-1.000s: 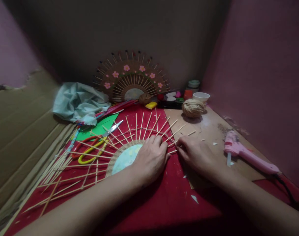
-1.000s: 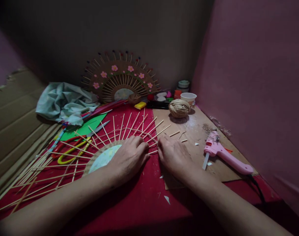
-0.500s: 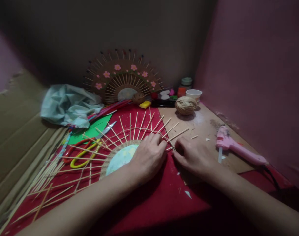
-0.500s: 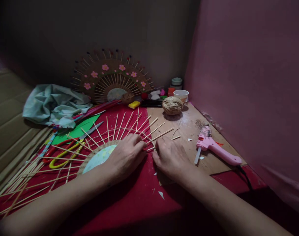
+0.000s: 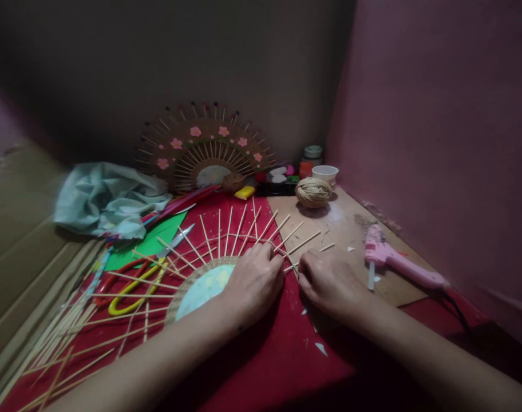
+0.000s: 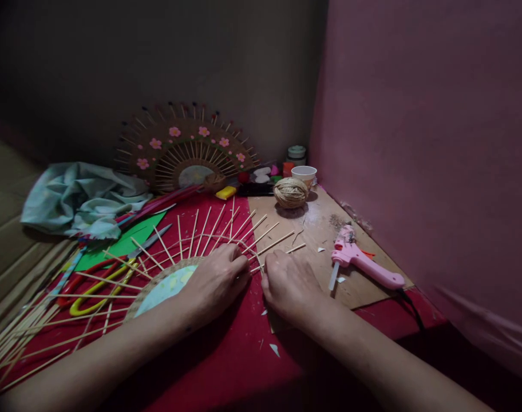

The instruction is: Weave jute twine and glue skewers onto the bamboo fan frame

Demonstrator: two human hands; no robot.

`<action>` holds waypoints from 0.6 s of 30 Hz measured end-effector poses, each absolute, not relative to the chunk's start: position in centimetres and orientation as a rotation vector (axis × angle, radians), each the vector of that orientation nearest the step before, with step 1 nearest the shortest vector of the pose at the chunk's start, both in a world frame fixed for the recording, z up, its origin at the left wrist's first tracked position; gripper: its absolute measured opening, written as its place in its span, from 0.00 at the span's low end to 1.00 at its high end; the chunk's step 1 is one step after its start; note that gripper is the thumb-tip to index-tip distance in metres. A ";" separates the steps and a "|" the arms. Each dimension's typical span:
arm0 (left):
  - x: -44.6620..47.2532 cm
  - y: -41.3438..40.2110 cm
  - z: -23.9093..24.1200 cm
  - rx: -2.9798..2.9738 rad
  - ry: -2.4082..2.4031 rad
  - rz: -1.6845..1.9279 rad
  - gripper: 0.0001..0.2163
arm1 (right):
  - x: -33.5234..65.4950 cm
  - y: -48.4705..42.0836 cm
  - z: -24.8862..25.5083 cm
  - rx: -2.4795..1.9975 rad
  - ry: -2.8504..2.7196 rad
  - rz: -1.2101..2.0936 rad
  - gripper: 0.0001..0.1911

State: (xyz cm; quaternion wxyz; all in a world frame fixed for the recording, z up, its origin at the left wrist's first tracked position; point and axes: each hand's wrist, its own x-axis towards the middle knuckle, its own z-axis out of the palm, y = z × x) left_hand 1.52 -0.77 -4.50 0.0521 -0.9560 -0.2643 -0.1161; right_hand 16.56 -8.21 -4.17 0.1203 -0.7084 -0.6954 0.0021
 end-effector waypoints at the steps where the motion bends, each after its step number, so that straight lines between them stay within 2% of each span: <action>1: 1.5 -0.7 -4.5 -2.913 -0.812 -0.352 0.08 | 16.6 -8.2 -4.2 -2.064 -2.037 -0.007 0.09; 9: 1.6 -0.1 -4.5 -2.960 -0.961 -0.395 0.05 | 17.3 -8.1 -3.6 -2.026 -1.852 0.170 0.05; 16: 1.7 0.7 -5.0 -2.928 -0.889 -0.361 0.06 | 19.1 -8.2 -3.0 -1.698 -1.602 0.645 0.08; 18: 1.5 0.8 -4.9 -2.922 -0.903 -0.411 0.09 | 19.9 -8.3 -2.1 -1.657 -1.484 0.722 0.07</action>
